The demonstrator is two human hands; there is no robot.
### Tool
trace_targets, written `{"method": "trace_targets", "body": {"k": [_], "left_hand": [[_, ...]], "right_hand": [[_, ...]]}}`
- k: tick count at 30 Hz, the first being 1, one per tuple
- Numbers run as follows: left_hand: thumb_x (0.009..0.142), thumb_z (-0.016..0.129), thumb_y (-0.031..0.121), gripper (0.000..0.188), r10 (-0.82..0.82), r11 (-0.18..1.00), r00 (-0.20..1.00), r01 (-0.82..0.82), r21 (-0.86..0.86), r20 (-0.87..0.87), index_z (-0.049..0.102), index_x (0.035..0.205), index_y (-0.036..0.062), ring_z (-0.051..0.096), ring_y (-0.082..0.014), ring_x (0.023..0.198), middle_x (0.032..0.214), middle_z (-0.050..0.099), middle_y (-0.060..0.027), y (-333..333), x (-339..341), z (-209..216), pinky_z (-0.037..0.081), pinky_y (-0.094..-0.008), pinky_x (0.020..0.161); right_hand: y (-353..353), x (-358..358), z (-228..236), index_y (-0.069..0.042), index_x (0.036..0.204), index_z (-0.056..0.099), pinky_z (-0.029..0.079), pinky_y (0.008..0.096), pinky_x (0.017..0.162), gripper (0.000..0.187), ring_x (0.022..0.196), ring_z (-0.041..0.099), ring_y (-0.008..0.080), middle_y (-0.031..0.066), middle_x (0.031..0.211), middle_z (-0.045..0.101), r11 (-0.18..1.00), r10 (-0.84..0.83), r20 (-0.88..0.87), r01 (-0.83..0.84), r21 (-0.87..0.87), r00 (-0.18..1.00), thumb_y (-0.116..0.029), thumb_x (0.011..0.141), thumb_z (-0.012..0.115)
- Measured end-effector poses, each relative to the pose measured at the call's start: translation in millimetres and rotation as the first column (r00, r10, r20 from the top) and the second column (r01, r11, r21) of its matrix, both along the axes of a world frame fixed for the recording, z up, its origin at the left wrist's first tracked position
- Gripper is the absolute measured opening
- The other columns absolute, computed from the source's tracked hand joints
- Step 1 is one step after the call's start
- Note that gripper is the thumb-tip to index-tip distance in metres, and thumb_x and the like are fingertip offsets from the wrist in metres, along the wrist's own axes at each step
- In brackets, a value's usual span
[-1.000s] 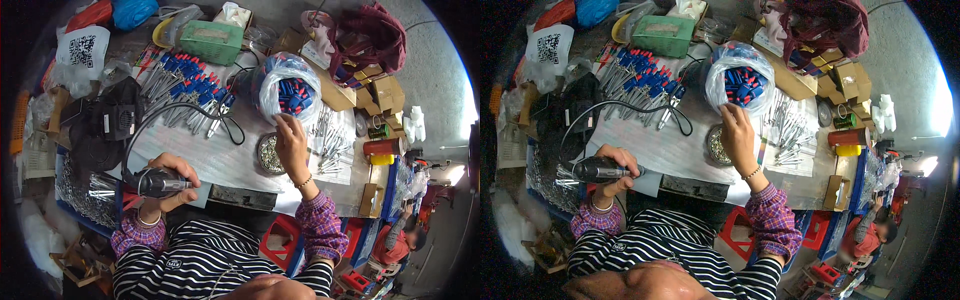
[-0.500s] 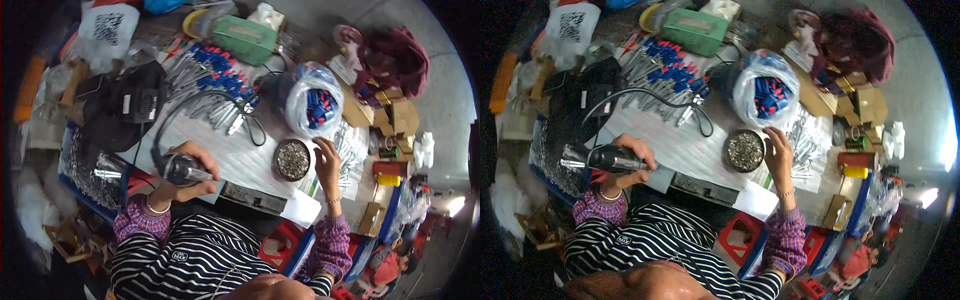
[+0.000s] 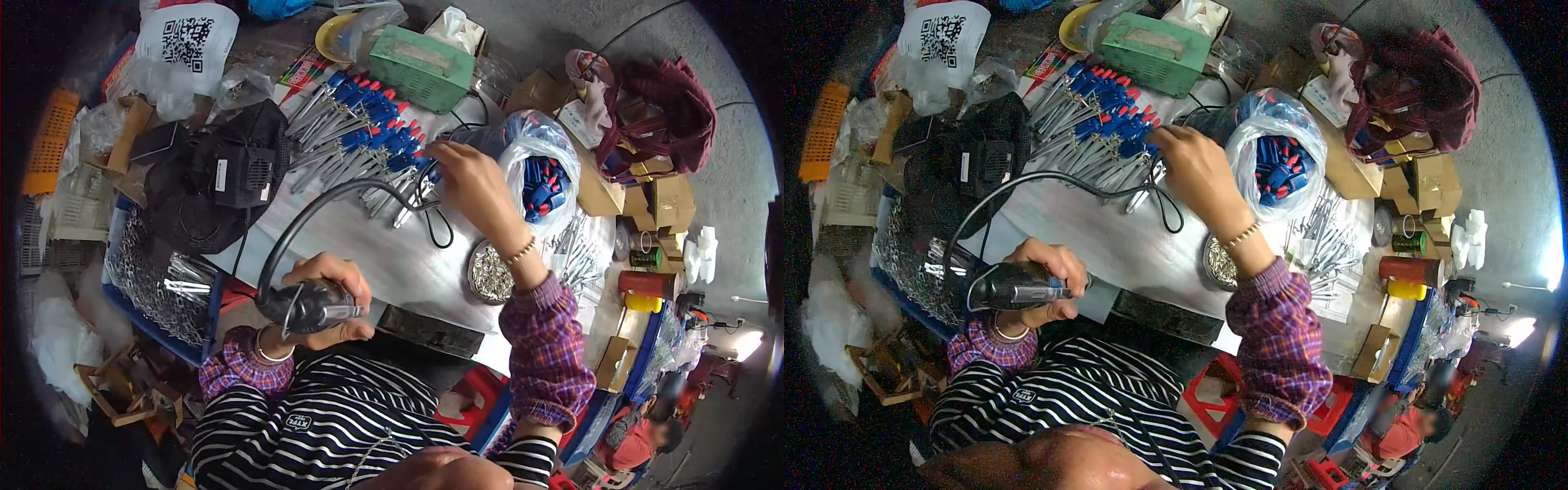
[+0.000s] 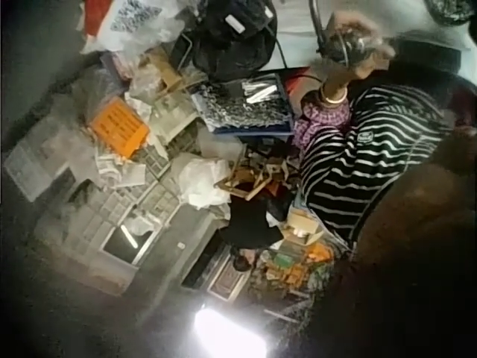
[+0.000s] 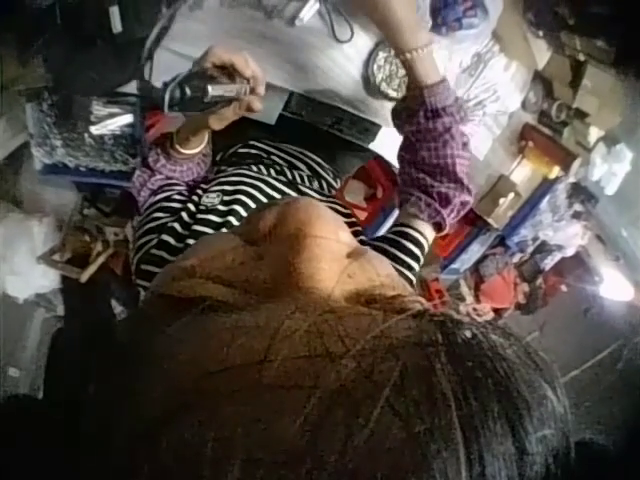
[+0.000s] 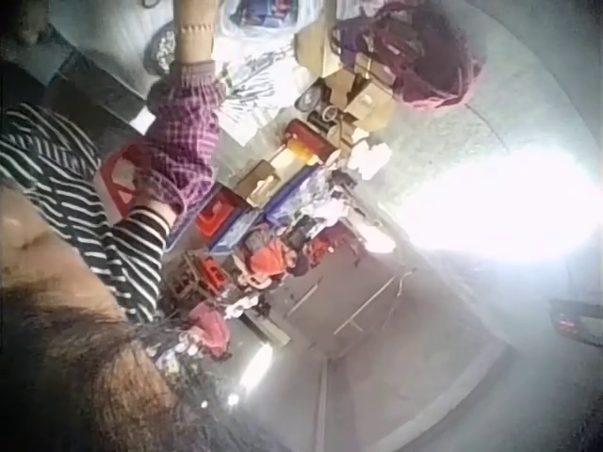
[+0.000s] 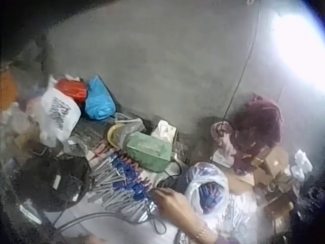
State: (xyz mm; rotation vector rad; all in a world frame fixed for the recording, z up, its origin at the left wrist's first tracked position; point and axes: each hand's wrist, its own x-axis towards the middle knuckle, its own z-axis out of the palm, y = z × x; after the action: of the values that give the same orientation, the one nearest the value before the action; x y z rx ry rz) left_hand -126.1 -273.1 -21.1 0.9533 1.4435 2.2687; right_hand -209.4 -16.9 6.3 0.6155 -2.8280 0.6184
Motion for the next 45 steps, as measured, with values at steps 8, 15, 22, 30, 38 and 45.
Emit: {"method": "trace_targets", "body": {"k": [8, 15, 22, 30, 38, 45], "left_hand": [[0.068, 0.083, 0.013, 0.043, 0.107, 0.993, 0.993, -0.104, 0.057, -0.041, 0.047, 0.09, 0.0032, 0.058, -0.0128, 0.058, 0.068, 0.06, -0.006, 2, -4, -8, 0.043, -0.0225, 0.052], [0.07, 0.081, 0.011, 0.045, 0.062, 0.997, 0.998, -0.063, 0.053, 0.025, 0.044, 0.094, 0.0056, 0.056, -0.0154, 0.062, 0.07, 0.059, -0.0074, -4, -2, -7, 0.045, -0.0284, 0.058], [0.073, 0.077, 0.007, 0.044, -0.039, 0.988, 0.995, 0.024, 0.154, 0.096, 0.041, 0.097, 0.0051, 0.056, -0.0174, 0.07, 0.074, 0.057, -0.0098, 10, -6, 0, 0.047, -0.0288, 0.065], [0.076, 0.073, 0.016, 0.042, -0.008, 0.996, 1.0, 0.007, 0.085, 0.008, 0.04, 0.097, 0.005, 0.055, -0.0209, 0.061, 0.069, 0.055, -0.0104, 15, -13, 7, 0.044, -0.035, 0.059], [0.079, 0.066, 0.013, 0.036, -0.381, 0.916, 0.923, 0.369, 0.156, 0.052, 0.036, 0.099, 0.0069, 0.052, -0.0214, 0.06, 0.073, 0.052, -0.0109, 83, 2, 37, 0.043, -0.0381, 0.061], [0.081, 0.066, 0.014, 0.035, -0.519, 0.839, 0.845, 0.533, 0.114, -0.13, 0.035, 0.098, 0.0078, 0.055, -0.0231, 0.065, 0.076, 0.053, -0.011, 173, 46, 35, 0.045, -0.0399, 0.064]], "right_hand": [[-28, -28, -31, -0.011, 0.1, 0.061, 0.05, 0.0396, 0.076, 0.031, 0.093, 0.059, 0.0279, 0.0088, 0.095, 0.062, 0.94, 0.074, 0.074, -0.094, 0.329, 0.995, -0.011, 0.07, 0.067], [-25, -7, -19, -0.001, 0.098, 0.06, 0.047, 0.0414, 0.069, 0.028, 0.078, 0.059, 0.0352, 0.0159, 0.083, 0.06, 0.991, 0.097, 0.034, -0.1, 0.088, 0.995, -0.013, 0.073, 0.067], [13, 34, 43, 0.0, 0.099, 0.063, 0.053, 0.0323, 0.071, 0.032, 0.08, 0.066, 0.0262, 0.0159, 0.091, 0.065, 0.954, -0.098, 0.0, 0.094, -0.284, 0.995, 0.0, 0.068, 0.071], [96, 197, 76, 0.004, 0.107, 0.058, 0.052, 0.0263, 0.077, 0.035, 0.083, 0.063, 0.0141, 0.0086, 0.095, 0.063, 0.285, -0.47, 0.18, 0.341, -0.896, 0.864, 0.001, 0.074, 0.068], [95, 365, -41, 0.004, 0.104, 0.057, 0.049, 0.0259, 0.07, 0.029, 0.074, 0.061, 0.0155, 0.0099, 0.089, 0.063, -0.436, -0.289, 0.663, 0.521, -0.733, 0.691, -0.013, 0.081, 0.063], [63, 410, -83, 0.002, 0.106, 0.059, 0.048, 0.0198, 0.056, 0.024, 0.069, 0.063, 0.0107, 0.0063, 0.083, 0.064, -0.518, -0.326, 0.757, 0.563, -0.644, 0.566, -0.011, 0.085, 0.061]]}}
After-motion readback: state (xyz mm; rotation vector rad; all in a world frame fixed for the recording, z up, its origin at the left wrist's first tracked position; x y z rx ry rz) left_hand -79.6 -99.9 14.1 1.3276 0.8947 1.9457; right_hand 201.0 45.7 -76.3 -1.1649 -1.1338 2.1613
